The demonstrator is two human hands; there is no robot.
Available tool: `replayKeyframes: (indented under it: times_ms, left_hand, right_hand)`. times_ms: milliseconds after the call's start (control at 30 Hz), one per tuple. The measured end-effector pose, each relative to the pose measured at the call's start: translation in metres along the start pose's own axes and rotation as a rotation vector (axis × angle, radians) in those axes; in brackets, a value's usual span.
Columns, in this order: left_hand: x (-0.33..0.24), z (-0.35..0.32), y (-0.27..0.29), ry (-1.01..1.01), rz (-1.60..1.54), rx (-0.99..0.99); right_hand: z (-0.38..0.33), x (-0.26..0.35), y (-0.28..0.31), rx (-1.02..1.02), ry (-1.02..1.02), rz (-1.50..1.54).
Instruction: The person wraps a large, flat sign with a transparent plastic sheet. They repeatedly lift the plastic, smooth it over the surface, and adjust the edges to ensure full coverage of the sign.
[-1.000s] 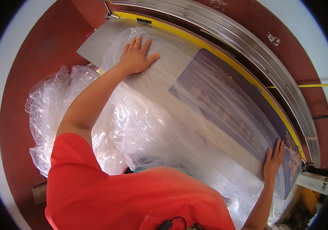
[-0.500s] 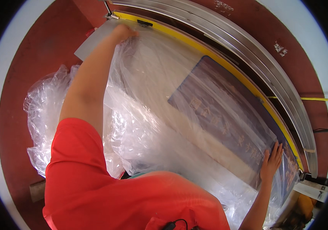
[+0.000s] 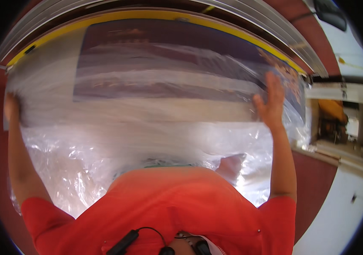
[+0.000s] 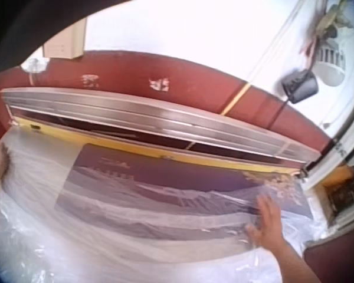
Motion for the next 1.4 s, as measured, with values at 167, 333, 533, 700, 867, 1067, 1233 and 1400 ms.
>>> replayKeyframes:
  times_ms: [167, 333, 533, 700, 867, 1067, 1233, 1400]
  left_hand:
    - [0.017, 0.009, -0.013, 0.030, -0.023, 0.066]
    - [0.022, 0.013, -0.027, -0.015, -0.041, -0.113]
    - [0.032, 0.032, -0.066, -0.209, -0.057, -0.263]
    - [0.054, 0.032, -0.053, -0.135, 0.049, -0.028]
    - [0.006, 0.004, -0.010, -0.004, -0.043, 0.083]
    - [0.058, 0.009, -0.028, 0.112, -0.006, 0.052]
    - [0.012, 0.004, 0.009, 0.183, -0.056, 0.109]
    - [0.024, -0.009, 0.018, 0.196, -0.024, 0.154]
  right_hand:
    - [-0.079, -0.071, 0.032, -0.105, -0.178, -0.055]
    - [-0.105, -0.090, 0.091, 0.210, -0.822, 0.599]
    - [-0.021, -0.095, 0.285, -0.462, -0.233, -0.577]
    - [0.001, -0.042, 0.127, -0.504, 0.274, -0.295]
    - [-0.114, -0.144, 0.043, 0.109, -0.840, -0.325]
    - [-0.021, -0.113, -0.022, 0.086, -0.290, -0.065]
    - [0.027, -0.103, -0.007, 0.101, -0.812, -0.326]
    - [0.047, 0.026, -0.030, 0.060, -0.035, -0.029]
Point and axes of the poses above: each hand's wrist, its own z-axis towards the middle knuckle, its own y-axis out of the back of the hand, x = y × z, the point moved 2 cm from there along z, towards the middle knuckle, and after that the axes turned 8 degrees about z, right-handed, at the moved point
